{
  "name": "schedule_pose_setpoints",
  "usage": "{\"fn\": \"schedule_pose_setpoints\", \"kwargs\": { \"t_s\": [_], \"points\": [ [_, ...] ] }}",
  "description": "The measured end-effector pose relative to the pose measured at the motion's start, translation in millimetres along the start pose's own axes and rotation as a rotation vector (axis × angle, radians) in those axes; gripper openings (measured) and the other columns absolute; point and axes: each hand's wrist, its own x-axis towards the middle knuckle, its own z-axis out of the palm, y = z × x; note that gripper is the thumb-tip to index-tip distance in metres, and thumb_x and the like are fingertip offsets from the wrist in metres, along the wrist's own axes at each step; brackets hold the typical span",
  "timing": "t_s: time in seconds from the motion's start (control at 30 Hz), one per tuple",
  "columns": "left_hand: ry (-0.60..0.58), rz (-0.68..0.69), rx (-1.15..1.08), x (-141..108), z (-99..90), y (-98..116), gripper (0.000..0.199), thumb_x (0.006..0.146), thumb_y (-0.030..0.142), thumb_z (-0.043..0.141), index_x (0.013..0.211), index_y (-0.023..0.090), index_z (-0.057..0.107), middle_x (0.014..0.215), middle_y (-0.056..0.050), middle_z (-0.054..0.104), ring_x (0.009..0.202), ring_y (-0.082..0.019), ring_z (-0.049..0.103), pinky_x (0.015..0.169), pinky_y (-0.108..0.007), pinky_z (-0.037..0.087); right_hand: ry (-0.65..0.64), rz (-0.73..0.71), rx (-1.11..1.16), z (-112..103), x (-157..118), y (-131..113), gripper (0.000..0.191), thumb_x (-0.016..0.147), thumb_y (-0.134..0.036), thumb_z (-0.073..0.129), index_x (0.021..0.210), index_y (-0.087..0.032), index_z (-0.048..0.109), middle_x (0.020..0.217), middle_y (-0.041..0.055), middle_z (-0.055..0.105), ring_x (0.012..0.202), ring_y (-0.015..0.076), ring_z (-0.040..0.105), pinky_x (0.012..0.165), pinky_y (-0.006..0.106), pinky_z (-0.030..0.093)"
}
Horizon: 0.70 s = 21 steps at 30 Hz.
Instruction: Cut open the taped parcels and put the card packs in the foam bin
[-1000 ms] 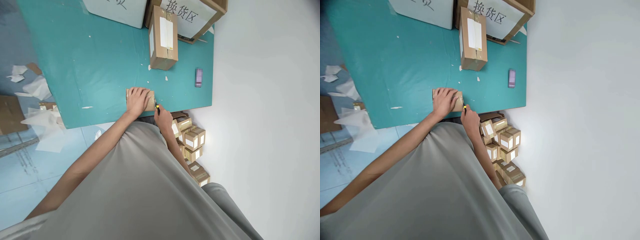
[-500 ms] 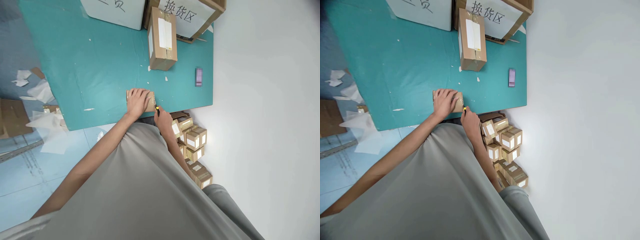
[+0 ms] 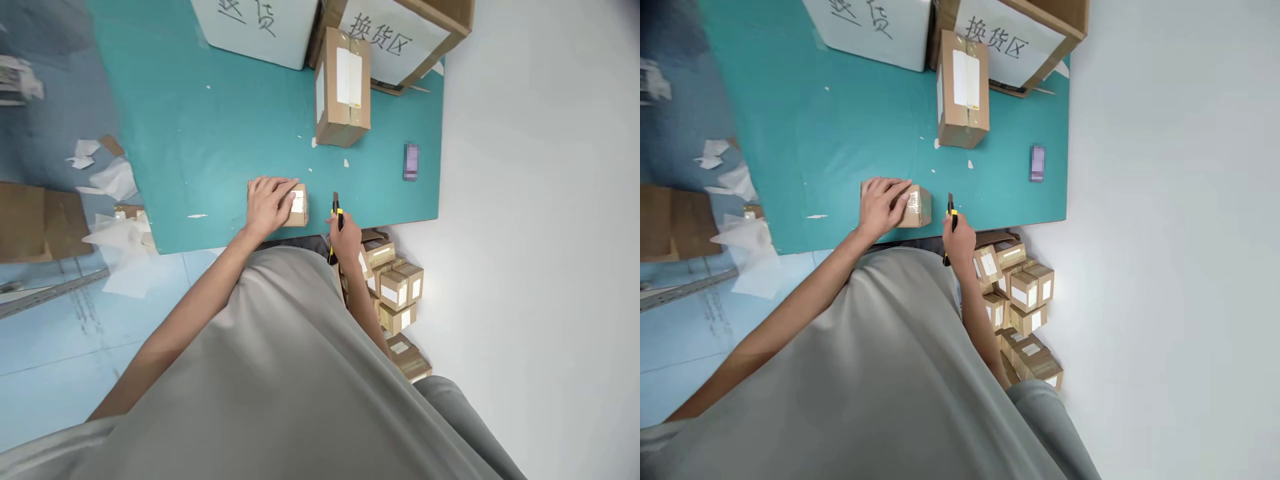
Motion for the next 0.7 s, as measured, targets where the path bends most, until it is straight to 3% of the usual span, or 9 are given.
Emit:
{"fn": "schedule_pose_setpoints", "kwargs": {
  "t_s": [0.07, 0.17, 0.27, 0.33, 0.4, 0.5, 0.6, 0.7],
  "points": [
    [0.051, -0.027, 0.011, -12, -21.3, -16, 0.048, 0.111, 0.049, 0.043, 0.148, 0.032, 0.067, 0.142, -0.011, 0.067, 0.136, -0.033, 0.057, 0.125, -0.058, 0.033, -0.058, -0.011, 0.223, 28, 33, 18, 0.045, 0.114, -0.051, 0.036, 0.124, -0.019, 0.066, 0.116, 0.0121, 0.080, 0.077, 0.0195, 0.079, 0.087, 0.033, 0.058],
    [0.151, -0.095, 0.058, -36, -54.2, -39, 0.052, 0.112, 0.055, 0.039, 0.148, 0.031, 0.068, 0.148, -0.013, 0.062, 0.141, -0.032, 0.054, 0.122, -0.055, 0.039, -0.164, 0.067, 0.443, 77, 71, 28, 0.041, 0.109, -0.055, 0.048, 0.115, -0.019, 0.065, 0.109, 0.0100, 0.078, 0.074, 0.0182, 0.077, 0.073, 0.031, 0.059],
    [0.230, -0.191, 0.087, -60, -75.7, -52, 0.058, 0.111, 0.060, 0.037, 0.148, 0.029, 0.068, 0.147, -0.015, 0.061, 0.138, -0.032, 0.055, 0.119, -0.053, 0.044, -0.245, 0.069, 0.644, 113, 77, 19, 0.041, 0.104, -0.060, 0.053, 0.108, -0.021, 0.063, 0.100, 0.0044, 0.073, 0.077, 0.0172, 0.073, 0.065, 0.028, 0.058],
    [0.263, -0.253, 0.063, -72, -79.0, -56, 0.060, 0.111, 0.062, 0.037, 0.149, 0.027, 0.067, 0.142, -0.016, 0.063, 0.136, -0.032, 0.057, 0.119, -0.053, 0.044, -0.242, 0.021, 0.679, 119, 71, 14, 0.041, 0.103, -0.062, 0.053, 0.104, -0.022, 0.062, 0.089, 0.0008, 0.068, 0.074, 0.0178, 0.070, 0.064, 0.029, 0.057],
    [0.271, -0.299, -0.015, -79, -73.3, -57, 0.062, 0.111, 0.063, 0.036, 0.151, 0.027, 0.066, 0.141, -0.015, 0.064, 0.136, -0.031, 0.058, 0.121, -0.053, 0.043, -0.179, -0.059, 0.604, 111, 64, 15, 0.042, 0.103, -0.063, 0.052, 0.101, -0.023, 0.062, 0.080, -0.0010, 0.063, 0.073, 0.0191, 0.067, 0.067, 0.031, 0.057],
    [0.194, -0.331, -0.219, -78, -50.8, -57, 0.063, 0.110, 0.065, 0.038, 0.156, 0.028, 0.061, 0.146, -0.013, 0.061, 0.140, -0.030, 0.058, 0.121, -0.050, 0.047, -0.027, -0.156, 0.398, 80, 60, 30, 0.044, 0.105, -0.062, 0.046, 0.103, -0.022, 0.065, 0.077, 0.0007, 0.063, 0.076, 0.0216, 0.065, 0.075, 0.034, 0.056],
    [0.067, -0.328, -0.384, -69, -18.3, -59, 0.078, 0.099, 0.068, 0.062, 0.164, 0.027, 0.051, 0.156, -0.015, 0.053, 0.142, -0.033, 0.057, 0.116, -0.049, 0.053, 0.063, -0.168, 0.172, 46, 63, 47, 0.047, 0.107, -0.058, 0.042, 0.108, -0.019, 0.068, 0.083, 0.0062, 0.069, 0.080, 0.0251, 0.066, 0.081, 0.037, 0.055],
    [-0.027, -0.329, -0.462, -62, 11.8, -66, 0.099, 0.083, 0.064, 0.082, 0.167, 0.024, 0.046, 0.159, -0.018, 0.048, 0.138, -0.036, 0.059, 0.113, -0.053, 0.056, 0.045, -0.158, -0.026, 23, 63, 54, 0.049, 0.108, -0.053, 0.041, 0.119, -0.015, 0.070, 0.098, 0.0150, 0.076, 0.090, 0.0304, 0.070, 0.088, 0.042, 0.054]
  ]
}}
